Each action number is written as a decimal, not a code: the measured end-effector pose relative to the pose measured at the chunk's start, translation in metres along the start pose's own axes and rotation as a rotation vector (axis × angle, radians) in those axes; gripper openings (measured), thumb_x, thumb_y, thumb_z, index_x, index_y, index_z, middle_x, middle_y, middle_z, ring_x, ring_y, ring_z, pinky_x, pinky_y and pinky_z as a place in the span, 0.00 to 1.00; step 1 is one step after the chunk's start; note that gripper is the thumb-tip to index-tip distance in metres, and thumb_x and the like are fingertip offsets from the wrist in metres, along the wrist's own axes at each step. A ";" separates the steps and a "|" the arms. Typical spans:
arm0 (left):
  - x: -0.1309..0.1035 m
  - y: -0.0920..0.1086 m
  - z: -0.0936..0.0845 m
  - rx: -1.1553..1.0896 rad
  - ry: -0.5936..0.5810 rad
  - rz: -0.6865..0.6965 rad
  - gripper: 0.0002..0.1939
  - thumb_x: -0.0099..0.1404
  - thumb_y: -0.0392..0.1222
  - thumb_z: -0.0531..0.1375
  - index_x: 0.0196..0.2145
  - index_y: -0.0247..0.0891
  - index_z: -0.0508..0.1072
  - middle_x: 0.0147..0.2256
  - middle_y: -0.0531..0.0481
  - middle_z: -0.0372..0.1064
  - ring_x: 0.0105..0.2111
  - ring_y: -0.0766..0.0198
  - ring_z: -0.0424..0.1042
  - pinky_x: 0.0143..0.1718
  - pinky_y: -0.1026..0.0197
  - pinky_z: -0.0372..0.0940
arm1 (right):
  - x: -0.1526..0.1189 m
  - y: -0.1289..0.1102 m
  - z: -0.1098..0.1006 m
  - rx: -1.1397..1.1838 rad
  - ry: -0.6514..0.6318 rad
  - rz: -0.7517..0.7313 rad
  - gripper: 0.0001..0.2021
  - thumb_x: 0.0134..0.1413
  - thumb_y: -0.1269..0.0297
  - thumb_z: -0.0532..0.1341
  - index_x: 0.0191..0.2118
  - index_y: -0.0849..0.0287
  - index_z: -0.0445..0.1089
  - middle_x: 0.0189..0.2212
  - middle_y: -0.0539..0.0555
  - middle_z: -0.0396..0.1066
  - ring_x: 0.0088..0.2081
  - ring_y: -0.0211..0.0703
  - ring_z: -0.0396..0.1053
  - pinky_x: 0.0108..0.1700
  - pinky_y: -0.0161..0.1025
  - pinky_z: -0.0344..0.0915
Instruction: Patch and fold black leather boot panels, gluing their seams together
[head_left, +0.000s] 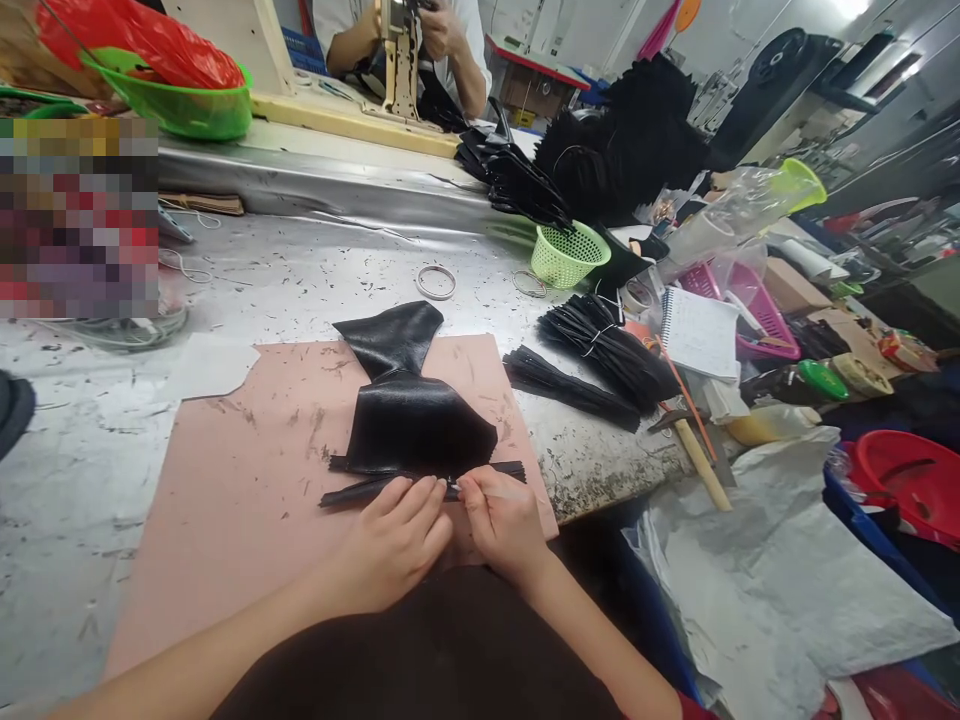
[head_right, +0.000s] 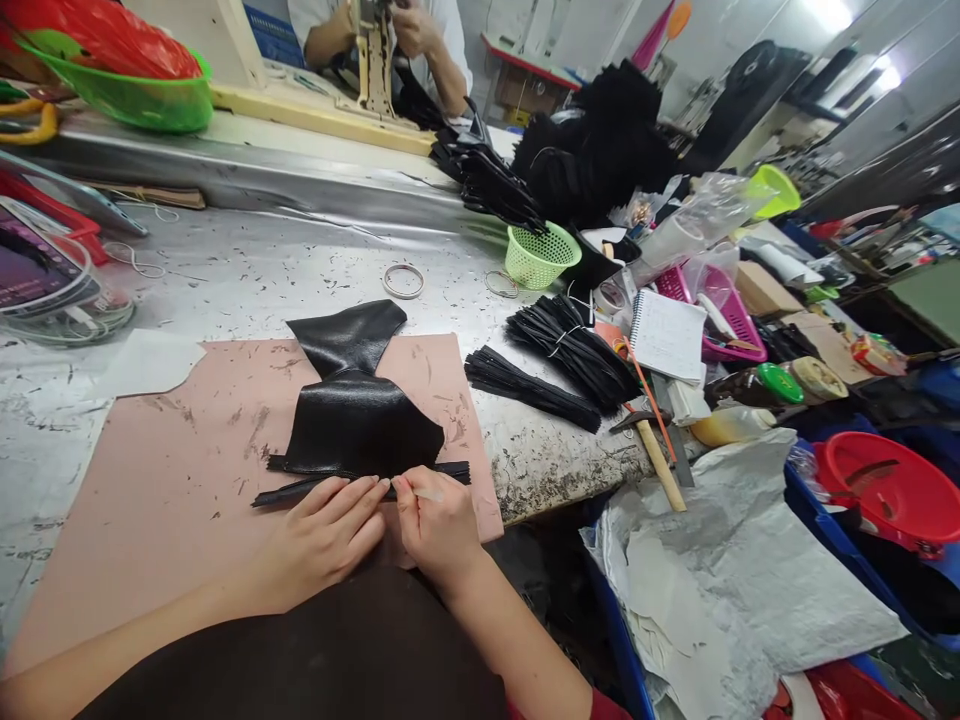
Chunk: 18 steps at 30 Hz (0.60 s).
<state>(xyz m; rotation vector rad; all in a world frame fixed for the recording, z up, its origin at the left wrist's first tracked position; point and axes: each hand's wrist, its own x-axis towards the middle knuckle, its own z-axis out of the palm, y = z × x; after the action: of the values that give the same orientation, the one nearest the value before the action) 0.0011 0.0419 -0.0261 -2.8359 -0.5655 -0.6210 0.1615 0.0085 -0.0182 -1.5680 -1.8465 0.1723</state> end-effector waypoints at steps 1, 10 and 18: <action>0.000 0.000 0.000 0.001 0.000 0.002 0.11 0.56 0.29 0.48 0.26 0.37 0.69 0.39 0.46 0.73 0.41 0.59 0.67 0.42 0.56 0.56 | 0.000 0.000 0.000 0.000 -0.007 0.001 0.15 0.60 0.68 0.45 0.26 0.60 0.65 0.19 0.51 0.68 0.22 0.37 0.66 0.27 0.33 0.59; -0.001 0.001 0.003 0.020 0.003 -0.012 0.12 0.59 0.31 0.48 0.26 0.38 0.70 0.39 0.47 0.74 0.42 0.59 0.67 0.43 0.56 0.56 | 0.000 -0.001 -0.001 -0.015 -0.022 -0.003 0.15 0.60 0.69 0.46 0.25 0.59 0.64 0.18 0.51 0.67 0.22 0.37 0.65 0.26 0.34 0.58; -0.005 0.003 0.004 0.009 -0.010 -0.028 0.11 0.60 0.32 0.49 0.28 0.37 0.70 0.41 0.47 0.73 0.43 0.59 0.67 0.44 0.56 0.56 | -0.001 -0.001 0.000 0.017 -0.016 -0.003 0.14 0.59 0.69 0.46 0.25 0.60 0.64 0.19 0.52 0.67 0.22 0.37 0.65 0.27 0.33 0.59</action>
<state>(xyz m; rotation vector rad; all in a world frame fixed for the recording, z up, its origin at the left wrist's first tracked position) 0.0000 0.0389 -0.0324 -2.8283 -0.6085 -0.6081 0.1610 0.0077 -0.0177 -1.5563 -1.8550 0.1988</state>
